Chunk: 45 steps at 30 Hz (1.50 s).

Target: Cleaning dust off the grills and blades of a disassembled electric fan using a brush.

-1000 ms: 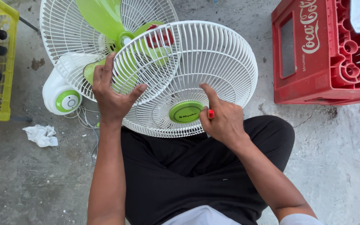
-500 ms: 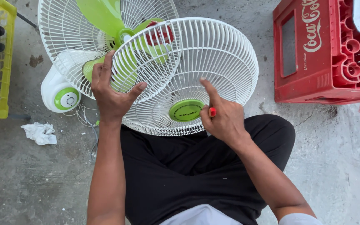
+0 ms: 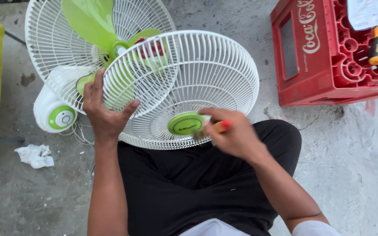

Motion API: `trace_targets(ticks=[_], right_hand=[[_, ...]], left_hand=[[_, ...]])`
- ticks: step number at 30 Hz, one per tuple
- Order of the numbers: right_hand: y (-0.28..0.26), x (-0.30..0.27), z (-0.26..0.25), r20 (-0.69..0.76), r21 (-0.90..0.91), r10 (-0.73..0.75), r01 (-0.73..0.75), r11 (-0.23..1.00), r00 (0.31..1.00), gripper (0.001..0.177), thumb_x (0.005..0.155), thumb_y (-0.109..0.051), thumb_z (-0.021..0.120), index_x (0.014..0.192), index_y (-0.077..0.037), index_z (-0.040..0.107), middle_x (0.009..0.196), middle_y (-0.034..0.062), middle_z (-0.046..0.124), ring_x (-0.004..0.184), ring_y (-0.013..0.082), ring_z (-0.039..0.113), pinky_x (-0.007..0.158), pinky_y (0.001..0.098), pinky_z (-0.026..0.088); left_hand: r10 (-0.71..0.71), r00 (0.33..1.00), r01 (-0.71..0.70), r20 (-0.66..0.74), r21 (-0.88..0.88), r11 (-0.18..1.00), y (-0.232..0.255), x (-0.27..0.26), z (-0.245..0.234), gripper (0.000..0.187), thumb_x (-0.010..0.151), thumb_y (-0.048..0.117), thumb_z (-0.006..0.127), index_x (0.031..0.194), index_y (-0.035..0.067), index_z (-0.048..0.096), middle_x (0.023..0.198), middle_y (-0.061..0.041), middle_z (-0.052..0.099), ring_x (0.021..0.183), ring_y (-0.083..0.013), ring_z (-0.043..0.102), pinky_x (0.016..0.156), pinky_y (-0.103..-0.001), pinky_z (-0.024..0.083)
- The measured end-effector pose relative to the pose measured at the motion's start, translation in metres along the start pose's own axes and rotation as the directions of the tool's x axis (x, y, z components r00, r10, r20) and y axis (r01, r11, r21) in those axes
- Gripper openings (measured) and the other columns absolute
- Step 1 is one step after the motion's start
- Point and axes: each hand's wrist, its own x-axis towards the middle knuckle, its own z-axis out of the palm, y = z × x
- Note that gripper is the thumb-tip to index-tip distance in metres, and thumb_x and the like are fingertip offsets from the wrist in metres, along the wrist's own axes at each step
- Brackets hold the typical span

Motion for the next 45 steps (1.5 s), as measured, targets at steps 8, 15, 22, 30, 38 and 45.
trace_targets(ticks=[8, 15, 22, 30, 38, 45], right_hand=[[0.052, 0.019, -0.071, -0.585, 0.499, 0.208, 0.146, 0.854, 0.784, 0.018, 0.112, -0.011, 0.060, 0.103, 0.005, 0.063, 0.092, 0.0120, 0.070, 0.067, 0.0151, 0.067, 0.059, 0.0282, 0.055], [0.089, 0.011, -0.072, -0.529, 0.492, 0.092, 0.217, 0.843, 0.843, 0.011, 0.109, -0.006, 0.063, 0.103, 0.003, 0.061, 0.094, 0.0088, 0.069, 0.076, 0.0141, 0.067, 0.067, 0.0292, 0.058], [0.056, -0.002, -0.022, -0.673, 0.274, 0.044, 0.194, 0.942, 0.738, 0.009, 0.103, 0.000, 0.056, 0.099, 0.004, 0.064, 0.099, 0.0089, 0.068, 0.076, 0.0143, 0.066, 0.068, 0.0295, 0.058], [0.008, -0.034, 0.031, -0.217, 0.252, -0.053, 0.108, 0.962, 0.975, 0.012, 0.093, -0.004, 0.069, 0.103, 0.001, 0.072, 0.082, 0.0123, 0.072, 0.069, 0.0209, 0.071, 0.063, 0.0319, 0.057], [0.017, -0.038, 0.057, -0.240, 0.078, -0.227, 0.252, 0.965, 0.944, 0.016, 0.093, -0.003, 0.069, 0.108, 0.003, 0.068, 0.091, 0.0154, 0.069, 0.077, 0.0285, 0.071, 0.068, 0.0348, 0.056], [-0.014, -0.039, 0.052, -0.067, 0.263, 0.009, 0.009, 0.965, 0.998, 0.017, 0.093, -0.002, 0.069, 0.108, -0.002, 0.074, 0.090, 0.0121, 0.077, 0.077, 0.0222, 0.078, 0.069, 0.0302, 0.060]], left_hand=[[0.008, 1.000, -0.009, -0.013, -0.008, 1.000, 0.005, -0.001, -0.002, 0.104, 0.080, 0.073, 0.082, 0.148, 0.000, 0.056, 0.115, -0.015, 0.062, 0.108, -0.0313, 0.065, 0.098, -0.046, 0.054], [0.052, 0.998, -0.051, -0.033, 0.027, 0.998, 0.000, -0.008, 0.001, 0.101, 0.078, 0.068, 0.084, 0.147, -0.001, 0.057, 0.113, -0.017, 0.063, 0.105, -0.0343, 0.063, 0.095, -0.048, 0.052], [-0.020, 0.996, 0.023, -0.083, 0.037, 0.999, 0.015, -0.003, -0.004, 0.099, 0.073, 0.064, 0.086, 0.143, 0.000, 0.058, 0.113, -0.018, 0.062, 0.105, -0.0347, 0.064, 0.094, -0.048, 0.053], [-0.049, 0.990, 0.060, -0.130, 0.082, 0.995, 0.021, -0.005, -0.008, 0.096, 0.077, 0.061, 0.087, 0.145, 0.000, 0.058, 0.116, -0.018, 0.062, 0.108, -0.0344, 0.064, 0.094, -0.048, 0.054], [-0.091, 0.983, 0.102, -0.161, 0.063, 0.993, 0.022, -0.006, -0.010, 0.089, 0.082, 0.056, 0.086, 0.144, -0.001, 0.059, 0.117, -0.020, 0.062, 0.109, -0.0368, 0.065, 0.094, -0.049, 0.053], [-0.035, 0.993, 0.026, -0.110, -0.088, 0.996, 0.019, 0.005, -0.008, 0.068, 0.095, 0.040, 0.081, 0.142, -0.004, 0.058, 0.125, -0.022, 0.065, 0.116, -0.0399, 0.064, 0.102, -0.050, 0.050]])
